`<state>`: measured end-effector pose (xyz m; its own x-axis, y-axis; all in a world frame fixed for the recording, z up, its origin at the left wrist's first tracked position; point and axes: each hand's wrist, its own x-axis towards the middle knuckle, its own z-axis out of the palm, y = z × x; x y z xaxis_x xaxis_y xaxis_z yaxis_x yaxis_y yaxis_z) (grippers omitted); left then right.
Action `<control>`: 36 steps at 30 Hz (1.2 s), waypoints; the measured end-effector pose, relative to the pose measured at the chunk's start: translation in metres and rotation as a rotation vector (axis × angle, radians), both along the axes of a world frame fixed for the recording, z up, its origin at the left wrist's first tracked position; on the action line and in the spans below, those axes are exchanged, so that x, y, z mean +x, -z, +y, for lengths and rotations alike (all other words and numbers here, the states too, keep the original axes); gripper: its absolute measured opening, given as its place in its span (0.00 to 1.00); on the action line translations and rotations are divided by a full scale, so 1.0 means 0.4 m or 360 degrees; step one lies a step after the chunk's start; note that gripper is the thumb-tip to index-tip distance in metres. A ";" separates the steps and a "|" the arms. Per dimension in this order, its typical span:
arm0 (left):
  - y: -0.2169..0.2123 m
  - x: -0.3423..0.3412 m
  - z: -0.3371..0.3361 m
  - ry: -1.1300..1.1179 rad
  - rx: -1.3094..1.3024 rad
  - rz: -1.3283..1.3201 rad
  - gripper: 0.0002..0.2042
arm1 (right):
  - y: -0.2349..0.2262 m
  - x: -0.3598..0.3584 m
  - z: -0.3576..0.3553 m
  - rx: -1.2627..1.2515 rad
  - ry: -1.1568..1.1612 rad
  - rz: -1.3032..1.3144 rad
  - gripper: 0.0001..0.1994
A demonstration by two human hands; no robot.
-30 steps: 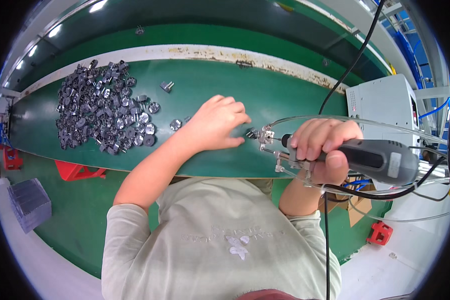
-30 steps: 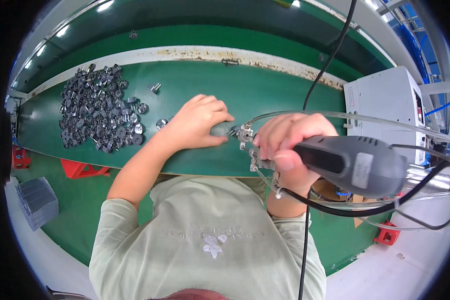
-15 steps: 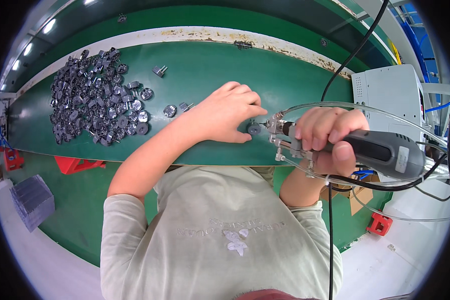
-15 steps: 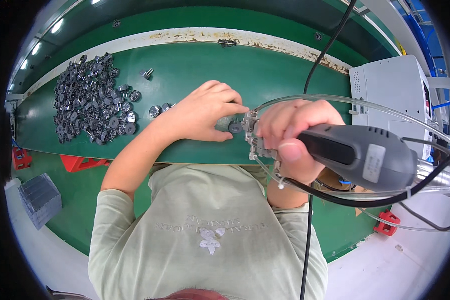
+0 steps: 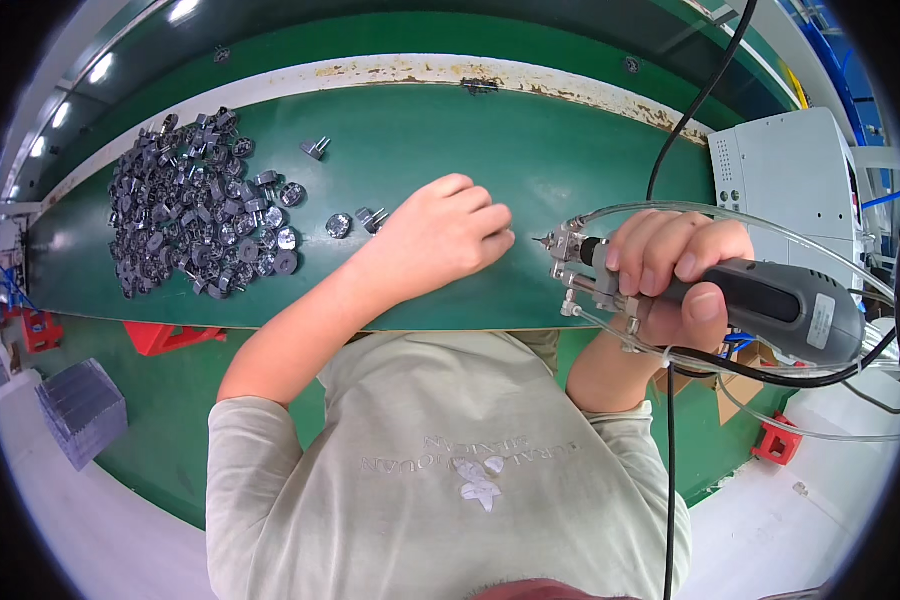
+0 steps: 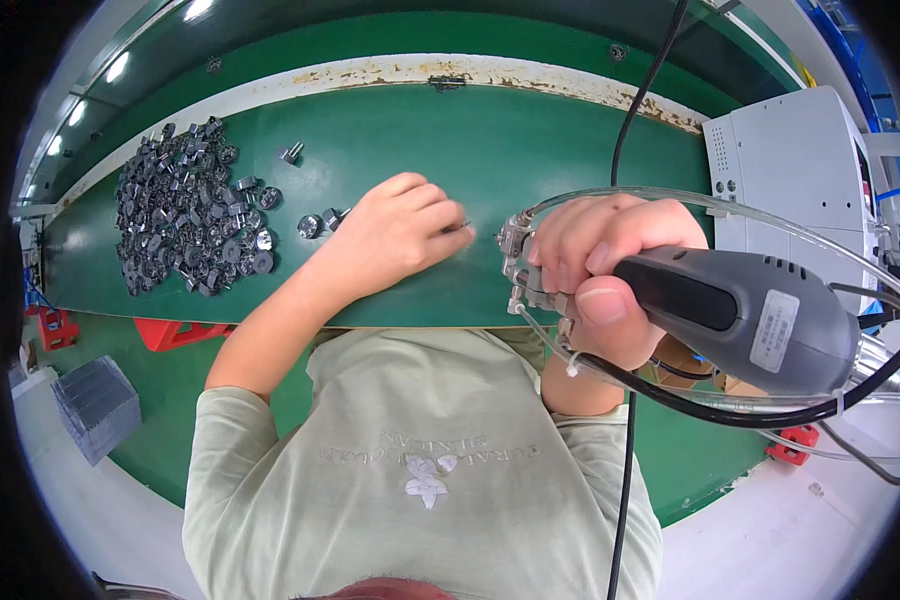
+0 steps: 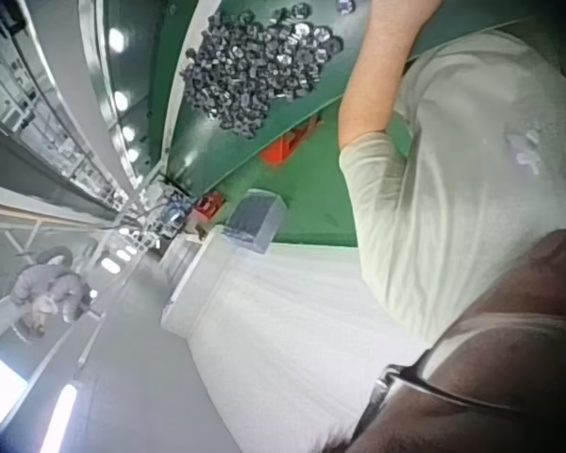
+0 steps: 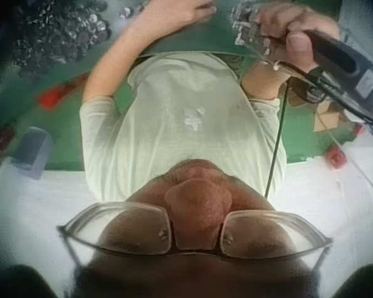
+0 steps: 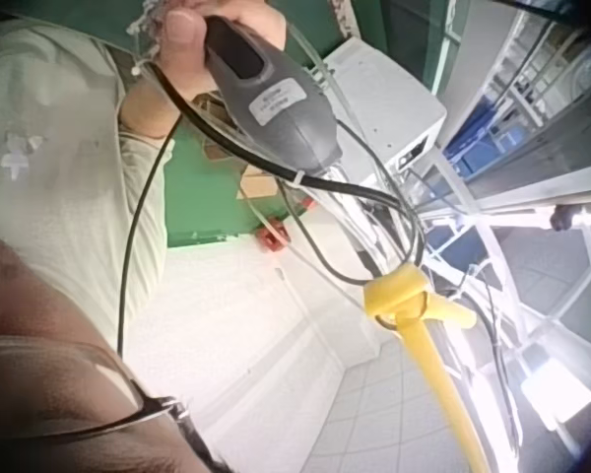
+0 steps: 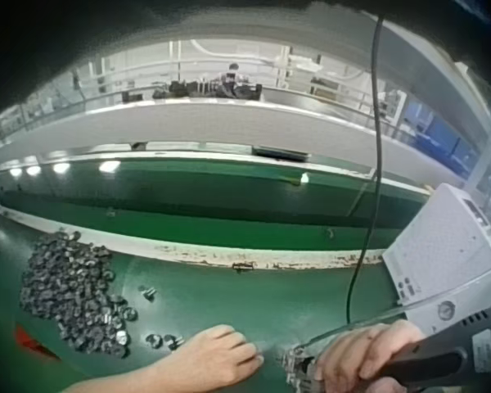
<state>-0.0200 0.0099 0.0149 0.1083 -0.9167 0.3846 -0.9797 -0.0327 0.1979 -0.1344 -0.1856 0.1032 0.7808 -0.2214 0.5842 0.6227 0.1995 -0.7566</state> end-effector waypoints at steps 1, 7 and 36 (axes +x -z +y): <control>-0.003 -0.005 0.008 0.0031 0.0007 -0.0048 0.10 | 0.001 -0.001 -0.001 0.0001 0.0004 -0.0004 0.14; 0.016 -0.024 0.029 -0.0041 -0.0031 -0.0079 0.14 | 0.014 0.000 0.001 0.0026 0.0067 -0.0020 0.15; 0.007 0.015 -0.006 -0.0359 -0.0014 0.0530 0.15 | 0.028 0.013 0.038 -0.0054 0.0099 0.0048 0.15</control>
<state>-0.0142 0.0074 0.0121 0.4268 -0.8524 0.3020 -0.8302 -0.2368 0.5047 -0.1294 -0.1704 0.0921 0.7834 -0.2506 0.5688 0.6101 0.1351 -0.7807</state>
